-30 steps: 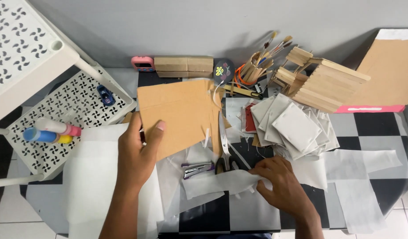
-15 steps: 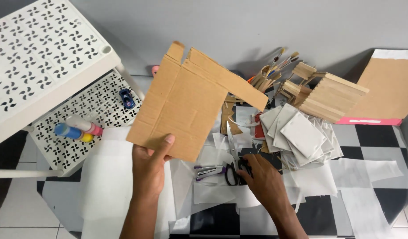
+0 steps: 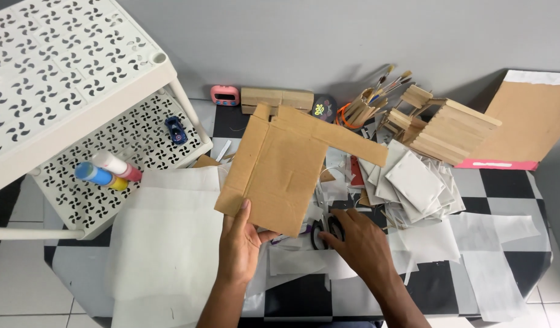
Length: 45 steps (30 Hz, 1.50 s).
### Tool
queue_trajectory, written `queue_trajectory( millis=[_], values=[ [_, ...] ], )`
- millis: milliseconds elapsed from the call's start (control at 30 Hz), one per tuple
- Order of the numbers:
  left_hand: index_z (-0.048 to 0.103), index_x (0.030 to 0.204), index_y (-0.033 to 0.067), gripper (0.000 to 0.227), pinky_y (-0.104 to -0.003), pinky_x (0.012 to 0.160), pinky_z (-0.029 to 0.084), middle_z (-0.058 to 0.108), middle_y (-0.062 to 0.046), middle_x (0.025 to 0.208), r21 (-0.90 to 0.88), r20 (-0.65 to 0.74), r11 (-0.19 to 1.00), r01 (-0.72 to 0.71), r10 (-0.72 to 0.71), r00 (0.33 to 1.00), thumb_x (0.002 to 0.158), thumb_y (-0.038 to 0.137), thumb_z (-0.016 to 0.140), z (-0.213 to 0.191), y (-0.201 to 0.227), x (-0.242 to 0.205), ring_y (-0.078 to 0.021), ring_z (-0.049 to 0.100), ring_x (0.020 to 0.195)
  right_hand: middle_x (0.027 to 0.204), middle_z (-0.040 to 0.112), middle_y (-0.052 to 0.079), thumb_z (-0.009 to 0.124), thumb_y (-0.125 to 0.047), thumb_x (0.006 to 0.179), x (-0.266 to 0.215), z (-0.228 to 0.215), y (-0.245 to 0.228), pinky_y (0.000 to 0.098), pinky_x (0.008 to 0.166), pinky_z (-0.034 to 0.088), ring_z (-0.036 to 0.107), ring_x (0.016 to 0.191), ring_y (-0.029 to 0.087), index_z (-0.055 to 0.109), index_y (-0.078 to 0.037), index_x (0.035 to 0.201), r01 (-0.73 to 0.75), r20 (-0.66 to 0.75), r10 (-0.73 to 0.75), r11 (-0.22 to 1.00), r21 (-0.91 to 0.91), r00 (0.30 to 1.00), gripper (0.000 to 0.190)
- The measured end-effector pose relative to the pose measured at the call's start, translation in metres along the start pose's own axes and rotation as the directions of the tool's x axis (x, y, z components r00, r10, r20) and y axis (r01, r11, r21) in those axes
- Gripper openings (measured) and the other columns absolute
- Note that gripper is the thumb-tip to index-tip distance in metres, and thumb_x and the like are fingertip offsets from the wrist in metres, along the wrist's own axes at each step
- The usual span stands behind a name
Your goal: Preparing materials for cardboard frames by sealing fabric edges with a lighter and cutting cardboard sheets into smaller rectangles.
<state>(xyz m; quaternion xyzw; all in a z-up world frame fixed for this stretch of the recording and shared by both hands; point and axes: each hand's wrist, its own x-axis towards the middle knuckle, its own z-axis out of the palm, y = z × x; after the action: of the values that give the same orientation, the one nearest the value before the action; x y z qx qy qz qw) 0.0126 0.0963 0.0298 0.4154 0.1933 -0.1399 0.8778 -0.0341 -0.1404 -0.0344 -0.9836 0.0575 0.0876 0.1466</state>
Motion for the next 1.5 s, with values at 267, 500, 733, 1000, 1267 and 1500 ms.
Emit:
queue_trajectory(
  millis=[267,500,733,1000,1267,1500],
  values=[
    [0.054,0.141,0.0121,0.055,-0.037,0.083,0.047,0.063,-0.008,0.134,-0.094,-0.124,0.995,0.032,-0.043,0.991,0.088,0.026,0.061,-0.018,-0.024,0.000,-0.0213,0.058,0.115,0.117,0.070,0.002,0.069,-0.040,0.089,-0.009,-0.017,-0.030,0.0471,0.078,0.055,0.069,0.102,0.030,0.056,-0.021,0.138,-0.177,0.121,0.173,0.984,0.024,0.978,0.055],
    [0.070,0.114,0.0004,0.031,-0.039,0.078,0.061,0.072,-0.013,0.099,-0.039,-0.042,0.996,0.078,-0.080,0.996,0.089,0.018,0.071,-0.037,-0.041,0.003,-0.0250,0.068,0.087,0.088,0.081,-0.004,0.067,-0.023,0.081,0.001,-0.056,-0.026,0.0268,0.079,0.052,0.072,0.082,0.012,0.074,-0.025,0.119,-0.387,0.349,0.284,0.881,0.273,0.893,0.038],
    [0.075,0.099,0.0007,0.023,-0.045,0.088,0.066,0.076,-0.014,0.092,0.105,-0.007,0.994,-0.037,0.038,0.999,0.088,0.020,0.071,-0.045,-0.039,0.003,-0.0337,0.080,0.091,0.103,0.085,0.024,0.072,0.007,0.086,-0.008,-0.039,0.028,0.0355,0.085,0.063,0.081,0.096,0.029,0.062,-0.003,0.127,-0.307,0.281,0.125,0.459,0.834,0.952,0.043],
    [0.074,0.096,0.0010,0.018,-0.044,0.084,0.064,0.077,-0.013,0.091,0.111,0.045,0.970,-0.218,0.214,0.976,0.090,0.017,0.070,-0.039,-0.033,-0.003,-0.0290,0.077,0.087,0.091,0.076,0.016,0.083,-0.006,0.077,-0.008,-0.028,0.050,0.0347,0.070,0.062,0.075,0.085,0.024,0.060,-0.008,0.127,0.091,-0.069,-0.070,0.396,0.914,0.995,0.055],
    [0.073,0.089,0.0018,0.018,-0.042,0.085,0.062,0.073,-0.009,0.090,0.130,0.025,0.908,-0.398,0.398,0.917,0.093,0.020,0.069,-0.027,-0.007,-0.012,-0.0256,0.072,0.092,0.104,0.066,0.011,0.083,-0.048,0.076,-0.005,-0.043,0.047,0.0350,0.085,0.056,0.066,0.099,0.022,0.058,-0.004,0.140,0.267,-0.126,-0.345,0.399,0.877,0.930,0.082],
    [0.071,0.088,0.0063,0.025,-0.030,0.085,0.051,0.066,0.002,0.084,0.464,0.001,0.755,-0.463,0.522,0.853,0.096,0.029,0.065,-0.013,0.012,-0.027,-0.0125,0.062,0.088,0.101,0.064,0.016,0.082,-0.060,0.089,-0.012,-0.033,0.051,0.0403,0.085,0.051,0.063,0.097,0.026,0.056,0.001,0.138,0.295,-0.193,-0.487,0.141,0.945,0.852,0.082]
  ],
)
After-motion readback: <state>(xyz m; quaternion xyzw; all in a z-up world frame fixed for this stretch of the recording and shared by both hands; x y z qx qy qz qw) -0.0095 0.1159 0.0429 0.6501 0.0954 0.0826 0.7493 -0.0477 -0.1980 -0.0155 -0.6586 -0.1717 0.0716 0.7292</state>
